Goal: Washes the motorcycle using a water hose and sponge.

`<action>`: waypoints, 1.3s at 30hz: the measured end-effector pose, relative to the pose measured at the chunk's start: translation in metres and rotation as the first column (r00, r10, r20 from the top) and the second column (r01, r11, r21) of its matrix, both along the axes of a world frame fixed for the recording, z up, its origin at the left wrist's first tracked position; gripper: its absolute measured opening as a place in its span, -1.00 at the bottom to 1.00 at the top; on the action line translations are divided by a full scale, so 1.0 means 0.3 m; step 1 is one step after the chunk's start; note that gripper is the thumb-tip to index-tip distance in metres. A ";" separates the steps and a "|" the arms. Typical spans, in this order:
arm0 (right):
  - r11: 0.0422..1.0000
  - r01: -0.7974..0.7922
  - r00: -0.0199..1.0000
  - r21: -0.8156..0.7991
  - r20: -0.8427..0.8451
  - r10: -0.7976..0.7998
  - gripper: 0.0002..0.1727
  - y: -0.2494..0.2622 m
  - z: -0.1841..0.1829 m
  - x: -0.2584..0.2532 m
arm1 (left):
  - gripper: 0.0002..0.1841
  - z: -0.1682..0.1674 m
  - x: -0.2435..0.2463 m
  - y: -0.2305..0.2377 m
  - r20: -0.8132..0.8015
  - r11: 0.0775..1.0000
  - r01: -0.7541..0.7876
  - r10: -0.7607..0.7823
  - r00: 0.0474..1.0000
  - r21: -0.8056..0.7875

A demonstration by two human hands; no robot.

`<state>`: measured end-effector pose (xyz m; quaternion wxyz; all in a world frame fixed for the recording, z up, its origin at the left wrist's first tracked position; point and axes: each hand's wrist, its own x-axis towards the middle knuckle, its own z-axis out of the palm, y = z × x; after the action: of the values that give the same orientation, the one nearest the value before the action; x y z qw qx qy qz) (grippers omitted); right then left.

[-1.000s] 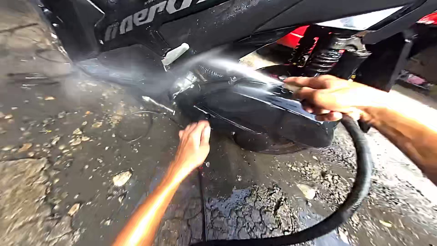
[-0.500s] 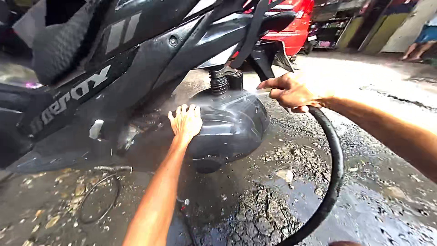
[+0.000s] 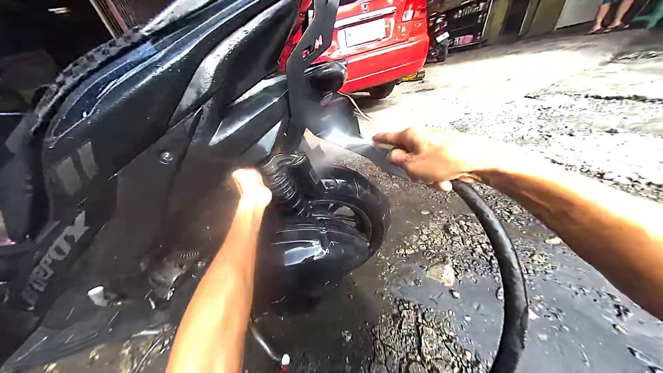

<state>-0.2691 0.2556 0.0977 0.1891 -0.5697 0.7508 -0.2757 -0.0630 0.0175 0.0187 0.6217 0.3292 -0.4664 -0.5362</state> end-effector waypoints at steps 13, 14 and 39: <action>0.992 0.061 0.764 0.106 0.635 -0.115 -0.38 -0.061 0.178 0.003 | -0.53 0.074 -0.001 0.186 0.134 0.905 -0.091 0.037 0.990 0.416; 0.988 0.058 0.730 0.140 0.669 -0.138 -0.38 -0.056 0.213 0.008 | -0.46 0.111 0.013 0.231 0.170 0.870 -0.060 -0.027 0.985 0.490; 0.833 -0.319 0.407 0.452 0.859 -0.310 -0.43 0.388 0.470 -0.168 | -0.61 1.133 -0.173 0.274 0.942 0.986 -0.126 -0.059 0.331 0.106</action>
<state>-0.3195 0.3719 0.2388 0.7231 -0.2459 0.5661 -0.3101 -0.1149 0.0997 0.3586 0.2199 0.6367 -0.6882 -0.2694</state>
